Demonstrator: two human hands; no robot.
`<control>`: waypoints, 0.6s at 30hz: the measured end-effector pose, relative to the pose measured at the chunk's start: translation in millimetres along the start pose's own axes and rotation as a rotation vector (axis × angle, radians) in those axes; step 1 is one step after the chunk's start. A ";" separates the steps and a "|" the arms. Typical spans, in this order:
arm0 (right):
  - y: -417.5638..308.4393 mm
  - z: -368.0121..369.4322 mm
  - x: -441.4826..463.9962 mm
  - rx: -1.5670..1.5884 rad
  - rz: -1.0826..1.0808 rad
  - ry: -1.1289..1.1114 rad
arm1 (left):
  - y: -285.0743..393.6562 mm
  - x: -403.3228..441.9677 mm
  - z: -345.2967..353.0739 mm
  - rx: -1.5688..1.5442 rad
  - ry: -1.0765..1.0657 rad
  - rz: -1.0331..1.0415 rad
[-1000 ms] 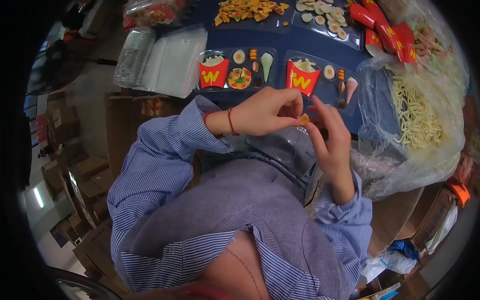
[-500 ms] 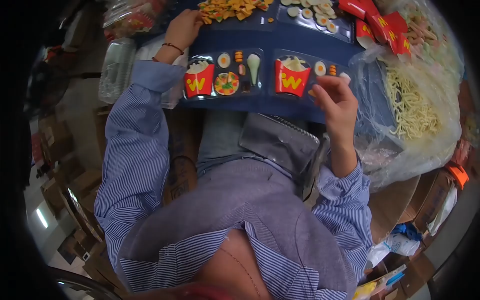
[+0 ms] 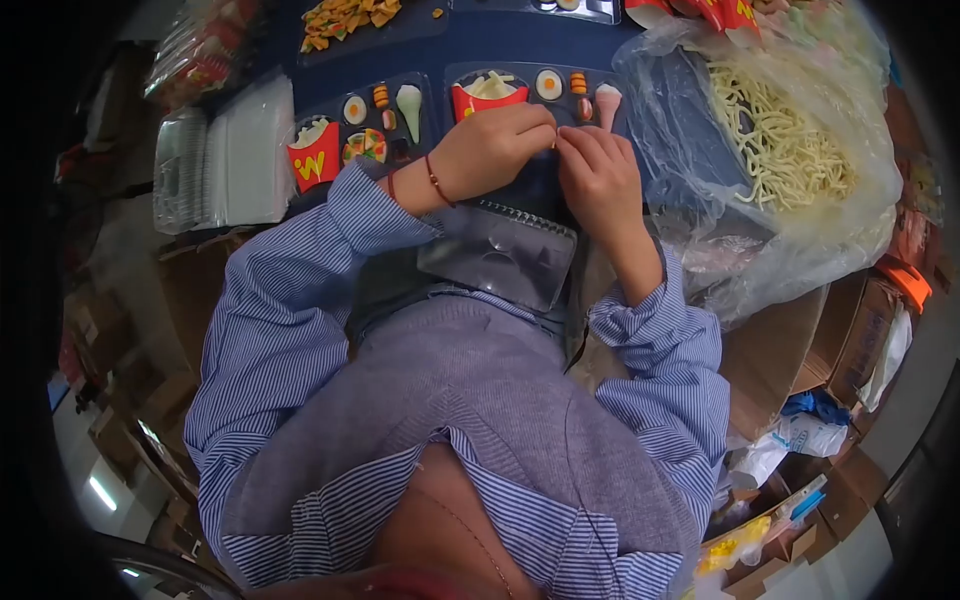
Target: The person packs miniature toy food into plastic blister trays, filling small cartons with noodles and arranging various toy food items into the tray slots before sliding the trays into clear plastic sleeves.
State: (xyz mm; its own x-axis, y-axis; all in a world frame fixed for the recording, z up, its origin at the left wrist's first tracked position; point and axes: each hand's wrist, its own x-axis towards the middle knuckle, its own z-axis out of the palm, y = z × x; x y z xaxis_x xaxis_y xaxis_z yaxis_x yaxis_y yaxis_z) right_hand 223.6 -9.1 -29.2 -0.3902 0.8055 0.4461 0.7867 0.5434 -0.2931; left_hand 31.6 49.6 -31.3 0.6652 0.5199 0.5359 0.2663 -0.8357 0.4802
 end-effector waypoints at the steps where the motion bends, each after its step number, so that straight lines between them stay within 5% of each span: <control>1: -2.3 -4.4 -3.2 -0.072 -0.004 -0.017 | -4.4 -0.2 5.1 -0.007 -0.005 0.007; 18: 0.6 1.2 -22.1 -0.240 -0.165 -0.052 | -6.1 -29.3 -10.1 0.264 -0.200 0.135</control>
State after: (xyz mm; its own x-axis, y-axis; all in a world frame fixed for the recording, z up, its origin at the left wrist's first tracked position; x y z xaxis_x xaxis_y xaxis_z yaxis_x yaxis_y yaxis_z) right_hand 232.1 -26.3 -40.3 -0.5414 0.7250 0.4258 0.7987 0.6016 -0.0086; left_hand 3.4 41.3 -42.9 0.8229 0.3788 0.4234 0.3204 -0.9249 0.2048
